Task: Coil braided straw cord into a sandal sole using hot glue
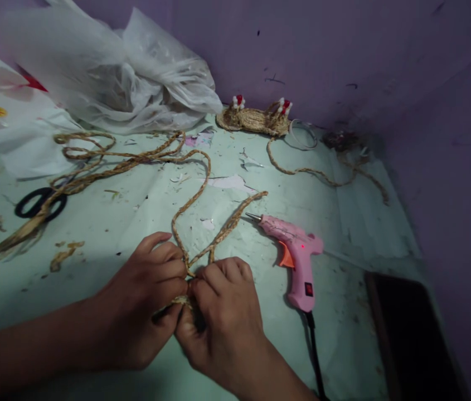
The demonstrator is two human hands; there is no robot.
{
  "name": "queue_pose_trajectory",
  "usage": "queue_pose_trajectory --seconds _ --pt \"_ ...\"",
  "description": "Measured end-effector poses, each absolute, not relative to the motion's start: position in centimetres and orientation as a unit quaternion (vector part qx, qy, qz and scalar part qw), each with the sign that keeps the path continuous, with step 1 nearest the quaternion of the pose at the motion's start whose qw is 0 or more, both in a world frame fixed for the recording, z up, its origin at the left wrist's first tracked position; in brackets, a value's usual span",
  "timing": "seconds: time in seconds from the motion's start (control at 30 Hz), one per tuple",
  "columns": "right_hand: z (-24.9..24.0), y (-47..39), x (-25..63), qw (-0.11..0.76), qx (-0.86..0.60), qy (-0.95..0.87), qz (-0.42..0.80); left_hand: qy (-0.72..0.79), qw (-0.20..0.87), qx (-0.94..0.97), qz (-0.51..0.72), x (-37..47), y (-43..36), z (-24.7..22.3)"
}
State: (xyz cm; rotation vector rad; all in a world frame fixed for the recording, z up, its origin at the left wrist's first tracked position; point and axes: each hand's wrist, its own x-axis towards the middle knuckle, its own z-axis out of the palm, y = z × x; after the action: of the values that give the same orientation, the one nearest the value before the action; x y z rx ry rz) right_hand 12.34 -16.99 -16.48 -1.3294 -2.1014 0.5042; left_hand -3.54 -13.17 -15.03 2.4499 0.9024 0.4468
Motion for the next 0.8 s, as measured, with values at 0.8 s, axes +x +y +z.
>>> queue_pose_trajectory --seconds 0.8 --pt "-16.66 -16.85 12.23 0.3 -0.503 -0.79 0.183 0.339 0.24 0.901 0.125 -3.45 -13.14 -14.13"
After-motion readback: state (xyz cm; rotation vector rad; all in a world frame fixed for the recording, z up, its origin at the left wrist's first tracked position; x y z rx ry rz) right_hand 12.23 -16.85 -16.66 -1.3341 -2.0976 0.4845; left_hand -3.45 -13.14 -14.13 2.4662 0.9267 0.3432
